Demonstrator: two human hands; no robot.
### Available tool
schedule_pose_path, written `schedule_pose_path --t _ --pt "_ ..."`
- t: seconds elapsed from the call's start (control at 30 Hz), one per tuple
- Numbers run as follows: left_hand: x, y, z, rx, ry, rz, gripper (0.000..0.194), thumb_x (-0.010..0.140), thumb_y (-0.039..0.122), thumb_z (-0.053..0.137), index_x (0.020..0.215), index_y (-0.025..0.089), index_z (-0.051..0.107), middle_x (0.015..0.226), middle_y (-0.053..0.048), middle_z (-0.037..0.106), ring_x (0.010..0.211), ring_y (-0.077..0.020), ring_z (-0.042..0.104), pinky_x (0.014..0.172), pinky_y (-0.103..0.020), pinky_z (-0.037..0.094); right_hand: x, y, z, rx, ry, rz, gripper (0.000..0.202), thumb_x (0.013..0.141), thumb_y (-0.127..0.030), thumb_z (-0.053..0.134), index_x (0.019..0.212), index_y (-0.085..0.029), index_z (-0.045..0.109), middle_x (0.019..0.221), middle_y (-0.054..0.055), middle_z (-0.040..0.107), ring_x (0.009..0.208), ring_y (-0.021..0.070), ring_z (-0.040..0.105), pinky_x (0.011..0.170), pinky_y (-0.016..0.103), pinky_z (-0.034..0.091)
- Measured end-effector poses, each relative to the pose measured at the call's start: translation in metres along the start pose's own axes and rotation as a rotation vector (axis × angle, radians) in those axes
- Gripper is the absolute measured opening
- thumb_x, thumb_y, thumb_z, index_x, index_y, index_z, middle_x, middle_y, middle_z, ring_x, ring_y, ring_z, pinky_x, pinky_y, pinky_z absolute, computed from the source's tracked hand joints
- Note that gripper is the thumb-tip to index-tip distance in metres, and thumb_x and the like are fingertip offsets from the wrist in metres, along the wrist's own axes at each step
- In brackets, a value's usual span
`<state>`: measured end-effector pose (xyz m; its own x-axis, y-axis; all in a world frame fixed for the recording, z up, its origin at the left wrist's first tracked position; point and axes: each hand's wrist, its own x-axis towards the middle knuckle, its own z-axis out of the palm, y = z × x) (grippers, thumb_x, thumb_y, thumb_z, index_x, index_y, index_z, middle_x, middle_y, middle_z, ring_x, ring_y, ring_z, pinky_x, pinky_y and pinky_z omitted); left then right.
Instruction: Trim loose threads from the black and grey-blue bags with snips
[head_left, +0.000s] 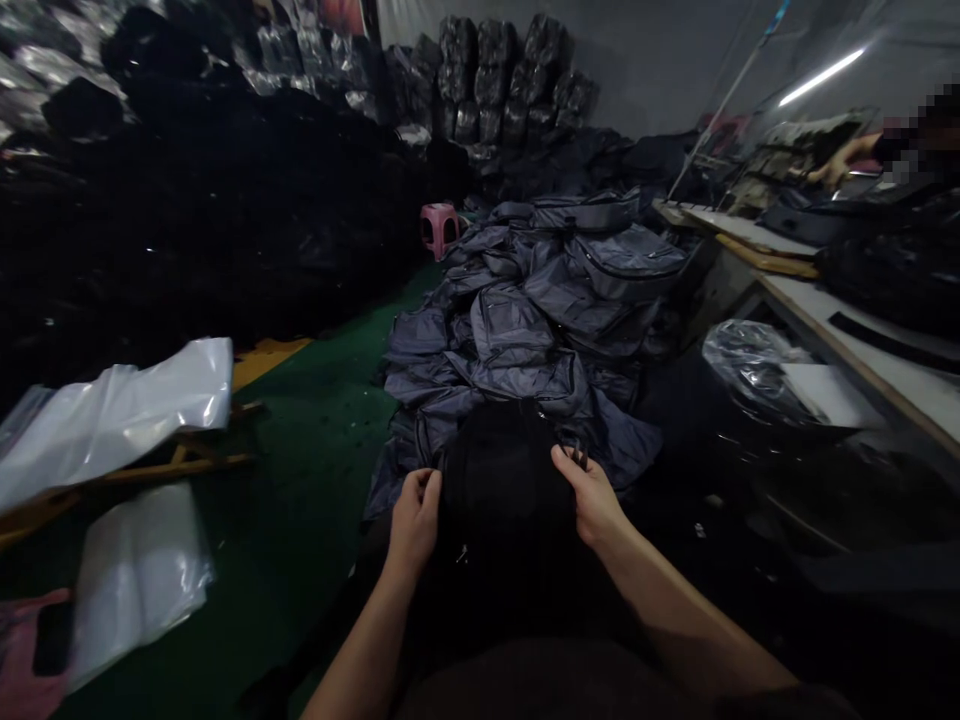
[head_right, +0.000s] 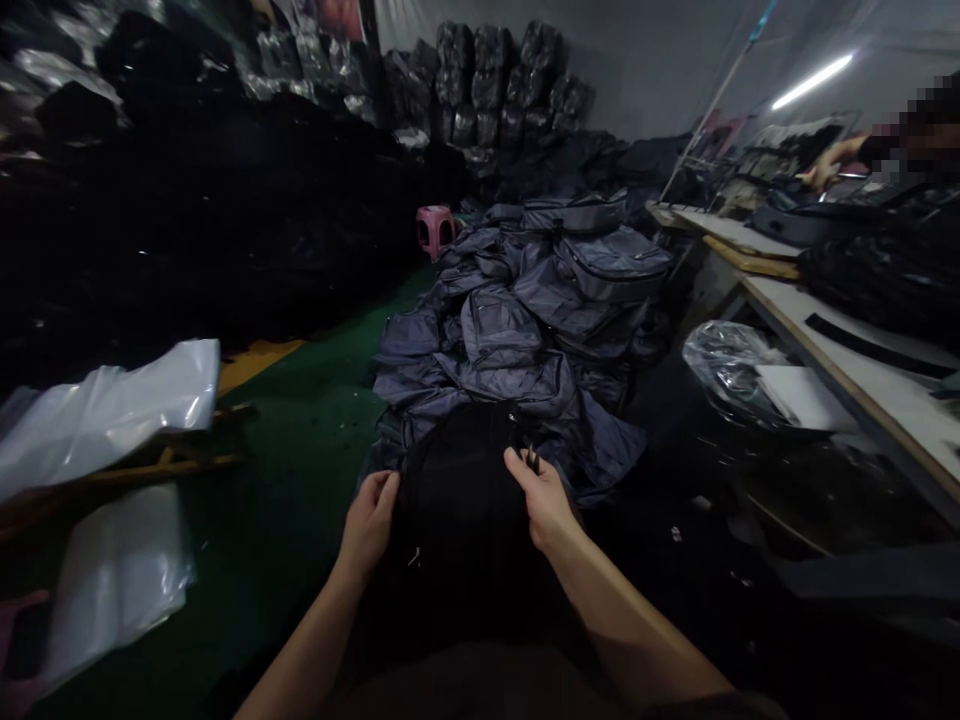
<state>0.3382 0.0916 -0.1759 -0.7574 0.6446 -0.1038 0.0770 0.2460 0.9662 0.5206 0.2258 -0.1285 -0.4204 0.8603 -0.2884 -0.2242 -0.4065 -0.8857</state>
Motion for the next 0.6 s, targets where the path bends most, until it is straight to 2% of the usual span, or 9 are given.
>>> schedule_pose_path --t 0.1,0.2,0.3,0.37,0.4,0.47,0.53,0.6 --pt "0.010 0.013 -0.009 -0.116 -0.100 -0.037 0.040 0.078 0.050 0.057 0.106 0.021 0.061 0.093 -0.005 0.067 0.088 -0.0223 0.061 0.077 -0.029 0.045 0.008 -0.001 -0.002 0.010 0.065 -0.002 0.038 0.062 -0.044 0.078 0.064 -0.020 0.048 0.056 -0.005 0.058 0.048 0.0099 0.052 0.049 0.023 0.042" --pt "0.016 0.027 -0.020 -0.303 -0.168 -0.083 0.044 0.075 0.046 0.063 0.112 0.022 0.062 0.107 -0.005 0.067 0.098 -0.0219 0.060 0.083 -0.028 0.047 0.018 0.002 -0.003 -0.024 0.054 0.005 0.042 0.063 -0.047 0.076 0.063 -0.020 0.043 0.054 -0.006 0.054 0.043 0.0079 0.047 0.041 0.020 0.036" --pt "0.020 0.033 -0.033 -0.357 -0.154 -0.130 0.045 0.073 0.043 0.067 0.113 0.025 0.063 0.118 -0.004 0.064 0.109 -0.0225 0.057 0.089 -0.027 0.047 0.027 0.007 -0.005 -0.112 -0.003 0.007 0.043 0.068 -0.053 0.070 0.061 -0.020 0.044 0.047 -0.008 0.044 0.033 0.0047 0.033 0.032 0.019 0.020" --pt "0.025 0.031 -0.044 -0.372 -0.125 -0.161 0.045 0.073 0.042 0.067 0.115 0.026 0.063 0.120 -0.003 0.064 0.113 -0.0231 0.056 0.094 -0.028 0.045 0.028 0.009 -0.006 -0.183 -0.054 -0.008 0.041 0.071 -0.056 0.065 0.064 -0.019 0.049 0.047 -0.008 0.045 0.032 0.0036 0.026 0.031 0.020 0.014" --pt "0.028 0.028 -0.049 -0.382 -0.103 -0.172 0.045 0.073 0.041 0.068 0.115 0.025 0.063 0.120 -0.004 0.064 0.115 -0.0233 0.055 0.097 -0.030 0.044 0.025 0.010 -0.007 -0.215 -0.081 -0.016 0.039 0.072 -0.056 0.064 0.066 -0.019 0.052 0.050 -0.007 0.047 0.034 0.0036 0.026 0.032 0.019 0.015" --pt "0.036 0.023 -0.059 -0.409 -0.057 -0.187 0.046 0.073 0.040 0.067 0.116 0.025 0.063 0.120 -0.004 0.064 0.117 -0.0235 0.054 0.102 -0.033 0.040 0.017 0.015 -0.008 -0.268 -0.133 -0.032 0.033 0.069 -0.049 0.070 0.072 -0.018 0.059 0.058 -0.005 0.053 0.042 0.0046 0.035 0.038 0.018 0.026" --pt "0.044 0.017 -0.068 -0.429 -0.013 -0.189 0.044 0.075 0.037 0.066 0.116 0.024 0.063 0.122 -0.005 0.063 0.117 -0.0232 0.054 0.105 -0.034 0.038 0.006 0.022 -0.007 -0.377 -0.228 -0.062 0.031 0.063 -0.041 0.077 0.078 -0.018 0.062 0.069 -0.003 0.057 0.059 0.0084 0.048 0.054 0.020 0.039" --pt "0.050 0.014 -0.073 -0.445 0.005 -0.181 0.041 0.077 0.035 0.064 0.116 0.024 0.063 0.124 -0.004 0.062 0.118 -0.0222 0.053 0.105 -0.033 0.037 -0.003 0.031 -0.006 -0.527 -0.340 -0.096 0.033 0.063 -0.038 0.078 0.083 -0.016 0.062 0.079 -0.001 0.059 0.074 0.0129 0.052 0.070 0.024 0.042"
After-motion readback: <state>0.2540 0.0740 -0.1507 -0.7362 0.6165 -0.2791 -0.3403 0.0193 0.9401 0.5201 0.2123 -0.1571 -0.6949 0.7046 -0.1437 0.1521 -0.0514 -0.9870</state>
